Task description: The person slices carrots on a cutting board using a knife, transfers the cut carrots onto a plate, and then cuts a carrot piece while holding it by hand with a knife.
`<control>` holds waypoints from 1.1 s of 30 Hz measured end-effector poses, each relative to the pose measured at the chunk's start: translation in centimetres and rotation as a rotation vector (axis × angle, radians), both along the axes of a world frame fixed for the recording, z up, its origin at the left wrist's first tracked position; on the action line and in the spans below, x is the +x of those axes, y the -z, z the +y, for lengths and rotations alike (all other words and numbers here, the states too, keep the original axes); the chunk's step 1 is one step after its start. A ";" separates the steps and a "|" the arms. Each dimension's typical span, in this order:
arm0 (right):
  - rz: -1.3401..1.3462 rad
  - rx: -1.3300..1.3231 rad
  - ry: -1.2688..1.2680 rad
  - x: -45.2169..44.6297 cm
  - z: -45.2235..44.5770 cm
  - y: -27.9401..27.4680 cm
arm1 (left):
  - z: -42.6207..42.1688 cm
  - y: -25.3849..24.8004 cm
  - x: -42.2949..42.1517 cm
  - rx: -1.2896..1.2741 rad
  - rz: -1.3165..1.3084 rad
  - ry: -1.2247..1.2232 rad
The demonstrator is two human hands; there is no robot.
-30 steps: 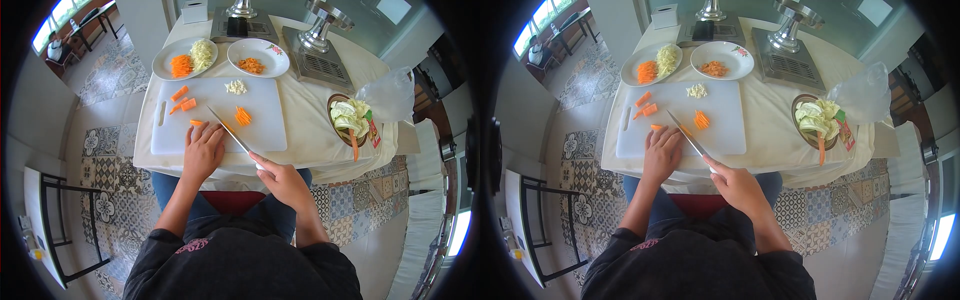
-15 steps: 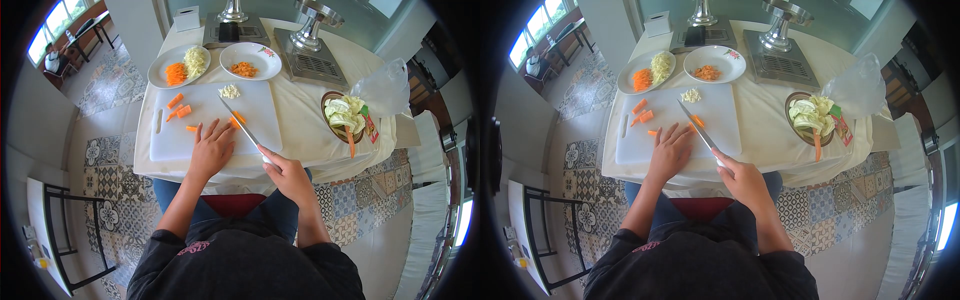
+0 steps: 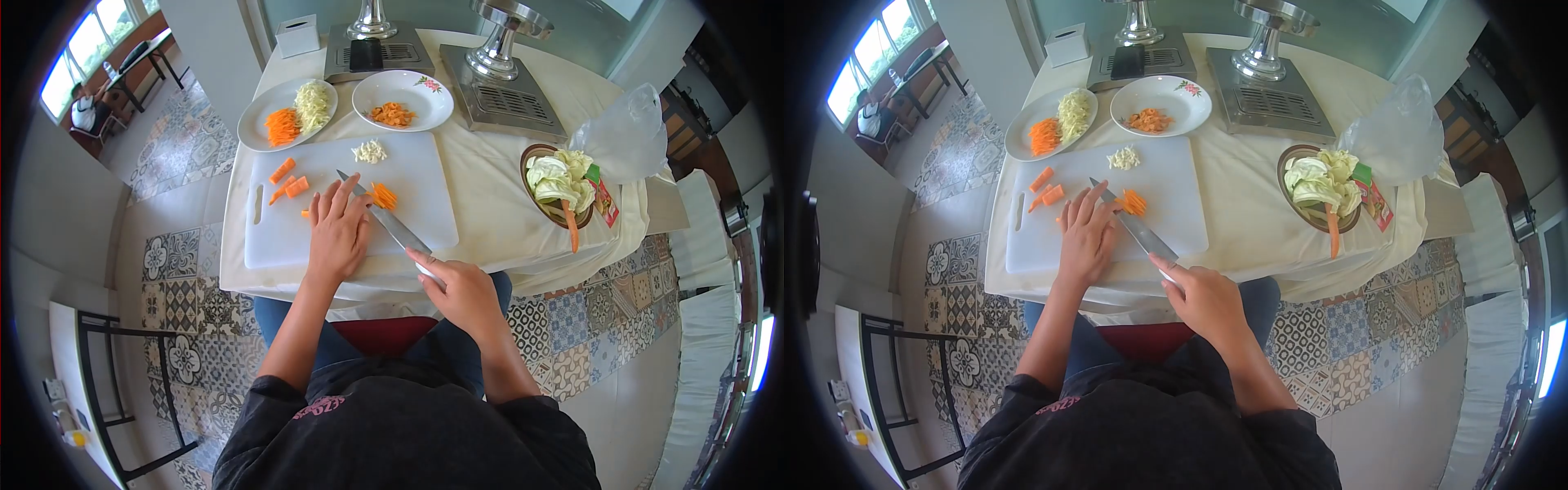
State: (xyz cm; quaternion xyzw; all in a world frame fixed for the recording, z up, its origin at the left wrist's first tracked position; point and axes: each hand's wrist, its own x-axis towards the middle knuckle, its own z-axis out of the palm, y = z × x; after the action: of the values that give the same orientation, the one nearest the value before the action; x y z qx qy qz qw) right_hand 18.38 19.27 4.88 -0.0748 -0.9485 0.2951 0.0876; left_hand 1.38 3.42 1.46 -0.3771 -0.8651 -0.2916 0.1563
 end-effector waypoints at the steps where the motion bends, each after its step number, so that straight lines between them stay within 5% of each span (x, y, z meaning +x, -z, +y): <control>1: 0.007 0.023 -0.003 0.0 0.0 0.2 | 0.1 0.1 -0.2 0.000 -0.003 0.006; 10: 0.003 -0.004 -0.026 0.5 -0.3 0.0 | 0.1 0.0 -0.5 0.022 -0.072 0.015; 16: -0.075 -0.393 -0.034 1.0 0.0 -1.4 | -3.0 0.3 -1.9 0.260 -0.017 -0.336; 19: -0.055 -0.553 0.001 1.1 0.1 -1.1 | -5.0 0.6 -3.0 0.106 -0.200 -0.503; 25: -0.153 -0.648 0.111 1.0 0.1 -2.8 | -4.9 1.4 -2.7 0.014 -0.029 -0.466; 33: -0.140 -0.691 0.203 1.9 1.3 -2.5 | -2.6 0.2 -2.5 0.015 -0.180 -0.293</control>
State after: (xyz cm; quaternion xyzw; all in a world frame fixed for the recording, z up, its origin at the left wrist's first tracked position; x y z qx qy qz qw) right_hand 20.23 20.57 7.42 -0.2138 -0.7843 0.5819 0.0211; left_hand -1.07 0.85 1.30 -0.2179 -0.9192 -0.3046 0.1216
